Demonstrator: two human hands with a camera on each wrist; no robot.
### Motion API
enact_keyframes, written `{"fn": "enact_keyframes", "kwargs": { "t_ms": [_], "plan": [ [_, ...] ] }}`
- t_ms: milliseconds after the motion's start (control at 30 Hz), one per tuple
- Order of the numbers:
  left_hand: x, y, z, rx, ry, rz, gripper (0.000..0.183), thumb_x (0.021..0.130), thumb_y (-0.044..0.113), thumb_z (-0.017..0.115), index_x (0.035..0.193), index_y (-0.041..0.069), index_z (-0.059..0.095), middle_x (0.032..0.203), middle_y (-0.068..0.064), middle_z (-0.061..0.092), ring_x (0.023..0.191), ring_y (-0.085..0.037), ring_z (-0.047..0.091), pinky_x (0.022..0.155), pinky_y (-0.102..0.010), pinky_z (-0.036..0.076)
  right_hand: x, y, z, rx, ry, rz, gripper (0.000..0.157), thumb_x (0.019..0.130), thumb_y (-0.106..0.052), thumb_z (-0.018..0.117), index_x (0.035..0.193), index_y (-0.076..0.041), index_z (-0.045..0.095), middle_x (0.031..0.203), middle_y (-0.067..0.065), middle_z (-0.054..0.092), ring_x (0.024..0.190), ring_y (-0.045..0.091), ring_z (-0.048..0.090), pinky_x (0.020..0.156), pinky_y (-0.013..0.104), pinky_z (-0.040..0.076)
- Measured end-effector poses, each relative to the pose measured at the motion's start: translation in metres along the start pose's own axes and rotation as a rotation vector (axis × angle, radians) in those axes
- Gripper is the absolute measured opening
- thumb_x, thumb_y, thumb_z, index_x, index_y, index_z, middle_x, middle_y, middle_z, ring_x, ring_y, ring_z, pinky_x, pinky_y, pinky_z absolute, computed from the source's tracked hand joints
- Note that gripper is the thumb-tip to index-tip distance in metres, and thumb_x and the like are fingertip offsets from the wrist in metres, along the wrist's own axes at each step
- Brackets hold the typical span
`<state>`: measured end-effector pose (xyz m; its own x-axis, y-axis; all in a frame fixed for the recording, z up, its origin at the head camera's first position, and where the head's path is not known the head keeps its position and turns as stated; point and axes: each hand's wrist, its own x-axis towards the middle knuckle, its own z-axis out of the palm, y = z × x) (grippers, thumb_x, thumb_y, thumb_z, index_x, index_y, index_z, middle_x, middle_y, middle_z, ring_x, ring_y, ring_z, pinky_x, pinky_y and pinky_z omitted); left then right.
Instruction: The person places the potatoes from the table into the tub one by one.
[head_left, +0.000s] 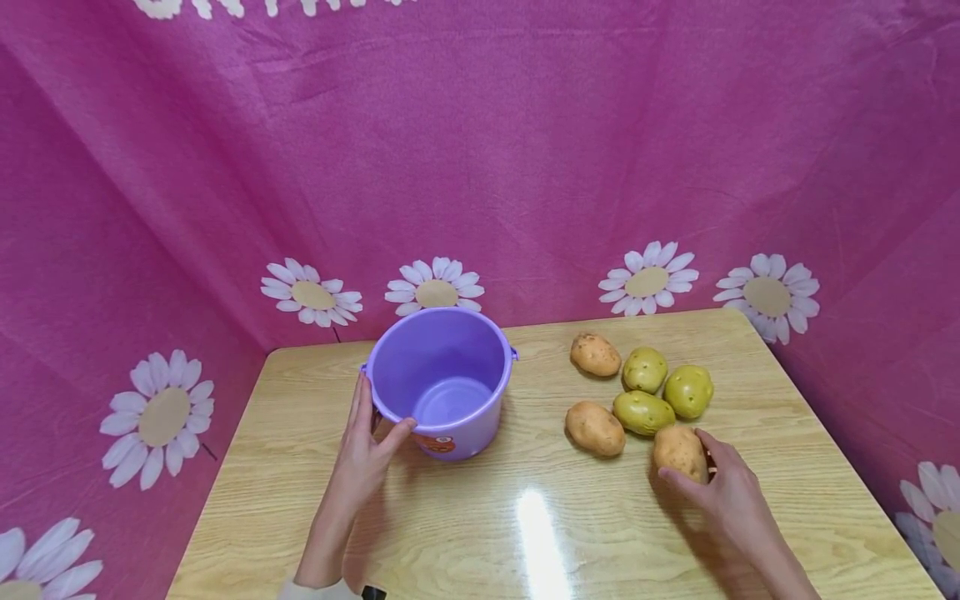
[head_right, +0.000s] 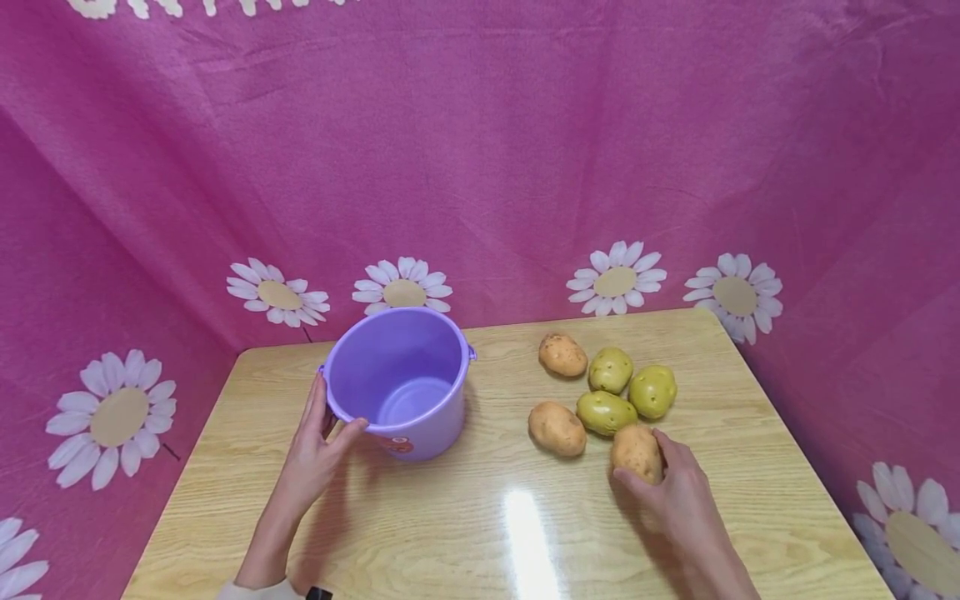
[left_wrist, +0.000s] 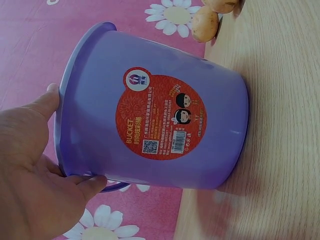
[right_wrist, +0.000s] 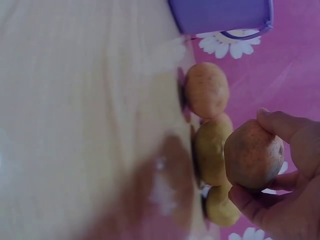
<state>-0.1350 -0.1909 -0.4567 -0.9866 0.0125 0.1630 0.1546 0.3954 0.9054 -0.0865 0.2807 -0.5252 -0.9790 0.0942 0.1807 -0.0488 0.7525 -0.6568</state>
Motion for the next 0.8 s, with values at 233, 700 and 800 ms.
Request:
{"fn": "enact_keyframes", "kwargs": {
  "t_ms": [233,700,800],
  "plan": [
    [0.0,0.0,0.0,0.0,-0.001,-0.004,0.098,0.099,0.02,0.072,0.165,0.004,0.001,0.173,-0.012,-0.001,0.152,-0.039,0.024,0.124,-0.042,0.025,0.011,-0.014,-0.017,-0.019,0.024,-0.034,0.078,0.082,-0.025,0.09,0.136,0.017,0.051,0.113,0.032,0.063,0.096,0.039,0.064,0.068,0.03,0.054],
    [-0.001,0.004,0.001,-0.018,0.005,0.019,0.096,0.1,0.019,0.071,0.165,0.002,0.002,0.173,-0.014,0.0,0.152,-0.04,0.026,0.125,-0.044,0.024,0.042,-0.05,-0.061,-0.019,0.053,-0.087,0.081,0.085,-0.03,0.087,0.14,0.016,0.049,0.113,0.032,0.061,0.09,0.041,0.067,0.063,0.023,0.052],
    [-0.001,0.003,0.001,-0.016,0.004,0.021,0.096,0.1,0.018,0.071,0.165,0.002,0.002,0.173,-0.014,0.0,0.152,-0.041,0.025,0.125,-0.044,0.024,0.047,-0.057,-0.067,-0.013,0.063,-0.09,0.08,0.085,-0.03,0.087,0.141,0.015,0.05,0.111,0.031,0.061,0.088,0.041,0.067,0.062,0.022,0.052]
  ]
}}
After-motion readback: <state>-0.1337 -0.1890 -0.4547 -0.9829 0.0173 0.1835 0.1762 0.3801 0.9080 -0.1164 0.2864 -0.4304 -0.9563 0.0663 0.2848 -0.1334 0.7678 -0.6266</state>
